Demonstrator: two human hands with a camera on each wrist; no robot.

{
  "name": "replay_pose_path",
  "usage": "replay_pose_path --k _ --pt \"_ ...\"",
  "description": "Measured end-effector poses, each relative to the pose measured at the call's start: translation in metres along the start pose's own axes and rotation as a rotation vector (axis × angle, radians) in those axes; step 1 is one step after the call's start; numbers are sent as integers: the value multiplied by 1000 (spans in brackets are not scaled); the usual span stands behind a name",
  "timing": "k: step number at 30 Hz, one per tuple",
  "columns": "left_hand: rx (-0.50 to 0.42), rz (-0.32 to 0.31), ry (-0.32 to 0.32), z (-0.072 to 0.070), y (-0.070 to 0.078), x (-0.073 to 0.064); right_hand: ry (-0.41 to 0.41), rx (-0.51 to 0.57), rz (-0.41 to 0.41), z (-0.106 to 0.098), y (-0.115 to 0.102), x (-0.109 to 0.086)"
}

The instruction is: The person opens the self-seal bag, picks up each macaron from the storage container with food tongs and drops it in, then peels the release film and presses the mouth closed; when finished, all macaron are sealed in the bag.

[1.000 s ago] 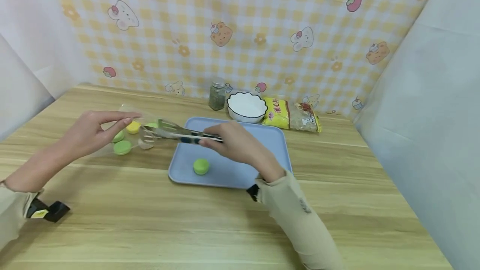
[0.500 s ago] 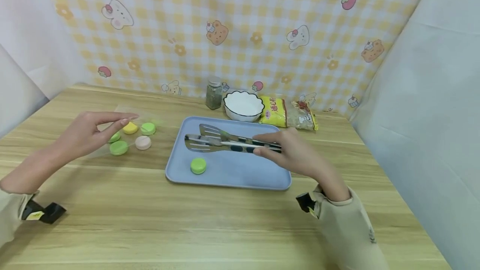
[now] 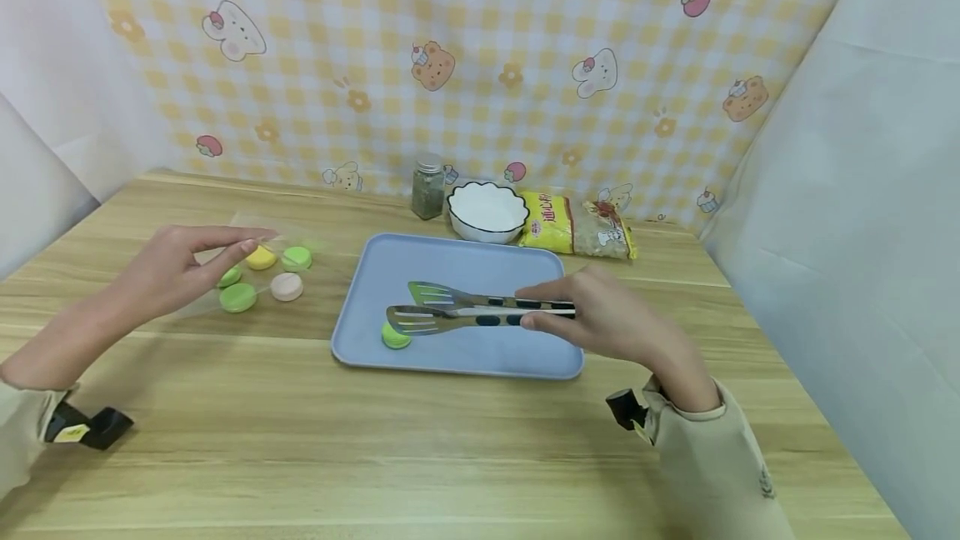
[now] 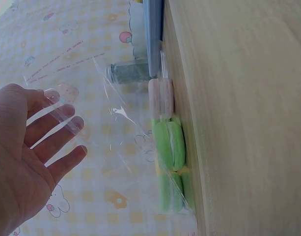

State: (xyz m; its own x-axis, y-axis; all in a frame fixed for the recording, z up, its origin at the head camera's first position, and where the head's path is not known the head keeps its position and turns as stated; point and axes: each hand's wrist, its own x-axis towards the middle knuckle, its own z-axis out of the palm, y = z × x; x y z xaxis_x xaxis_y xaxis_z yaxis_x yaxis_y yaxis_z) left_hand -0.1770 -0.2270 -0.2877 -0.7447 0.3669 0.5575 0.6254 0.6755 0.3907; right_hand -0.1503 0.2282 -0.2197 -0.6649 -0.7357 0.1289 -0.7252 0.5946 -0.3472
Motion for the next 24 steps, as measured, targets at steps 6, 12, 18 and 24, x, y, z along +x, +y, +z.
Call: replay_pose_path --k 6,12,18,24 --pt "-9 7 -8 0 1 0 -32 -47 -10 4 -1 2" --pt "-20 28 -7 0 1 0 -90 -67 3 10 -3 7" --pt "-8 14 -4 0 0 -1 -111 -51 -9 14 -6 11" --pt "-6 22 -6 0 0 -1 -98 -38 -14 14 -6 11"
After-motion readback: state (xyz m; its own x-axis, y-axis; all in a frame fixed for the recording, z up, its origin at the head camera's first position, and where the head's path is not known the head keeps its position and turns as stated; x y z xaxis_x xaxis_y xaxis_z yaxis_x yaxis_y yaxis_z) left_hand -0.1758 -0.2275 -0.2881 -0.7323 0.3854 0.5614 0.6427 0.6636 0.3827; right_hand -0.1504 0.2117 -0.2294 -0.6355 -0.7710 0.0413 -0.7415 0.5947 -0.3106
